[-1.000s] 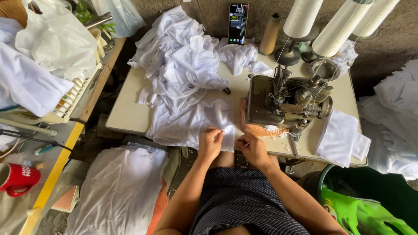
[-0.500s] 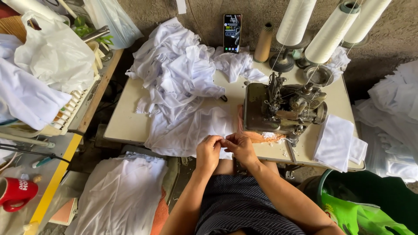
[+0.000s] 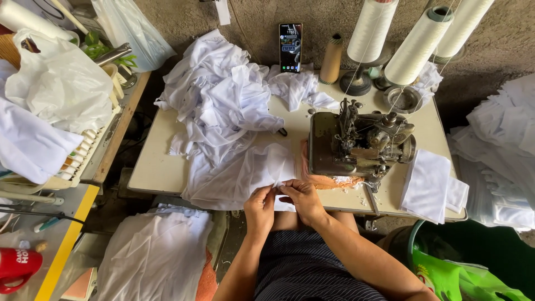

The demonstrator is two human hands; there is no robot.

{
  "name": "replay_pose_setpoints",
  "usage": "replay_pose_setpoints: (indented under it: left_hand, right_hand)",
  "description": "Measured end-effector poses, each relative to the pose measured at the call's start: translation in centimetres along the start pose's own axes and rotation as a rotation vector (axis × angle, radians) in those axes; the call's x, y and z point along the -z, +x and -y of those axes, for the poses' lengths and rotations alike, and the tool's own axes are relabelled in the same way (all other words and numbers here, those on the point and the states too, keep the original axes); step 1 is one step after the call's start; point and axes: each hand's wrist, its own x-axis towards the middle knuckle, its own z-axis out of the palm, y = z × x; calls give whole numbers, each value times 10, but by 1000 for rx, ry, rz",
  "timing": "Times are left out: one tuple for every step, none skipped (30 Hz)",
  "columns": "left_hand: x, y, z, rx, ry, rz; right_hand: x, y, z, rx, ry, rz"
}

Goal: The person is picking up, unfolding, and arranging white fabric pieces on a table next to a sewing machine.

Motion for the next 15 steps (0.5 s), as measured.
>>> replay_pose_setpoints:
  left_hand:
    - [2,3,-6,1,-1,1]
    - [4,7,-12,35,-13,26]
    - [7,9,-18,71,-26,51]
    - [10,12,-13,72,-26,52]
    - [13,15,-9,186,-90,64]
    - [15,19,-5,300,-154,76]
    - [21,34,-4,299,-155,76]
    - [27,49,-3,355,-142,-17]
    - [32,64,-2,409,-130,-110]
    - [39,84,-6,407,-132,-109]
    - [46,106,-9,257,-126,-209]
    - [54,127,-13,107,-120,-307]
    - [64,136,-43,103,-121,-305]
    - [75,146,-72,-33,-114,-271]
    - [86,156,-101,-169,-107,-238]
  right_hand:
    - [0,1,-1,0,0,-1]
    - [0,2,-2,6,1,0]
    - [0,3,-3,11,2,1]
    - [5,8,-12,9,2,1]
    - [10,13,-20,20,-19,-11]
    - [14,18,-29,31,-41,-23]
    - [17,15,-30,32,-41,-23]
    - [20,12,-31,50,-106,-4]
    - [23,10,-31,70,-169,15]
    - [29,9,-33,73,-170,14]
    - [33,9,-34,72,-360,89]
    - [38,9,-35,70,-551,163]
    - [30,3,-23,73,-549,160]
    - [23,-2,-12,118,-563,142]
    - [15,-7,1,165,-578,127]
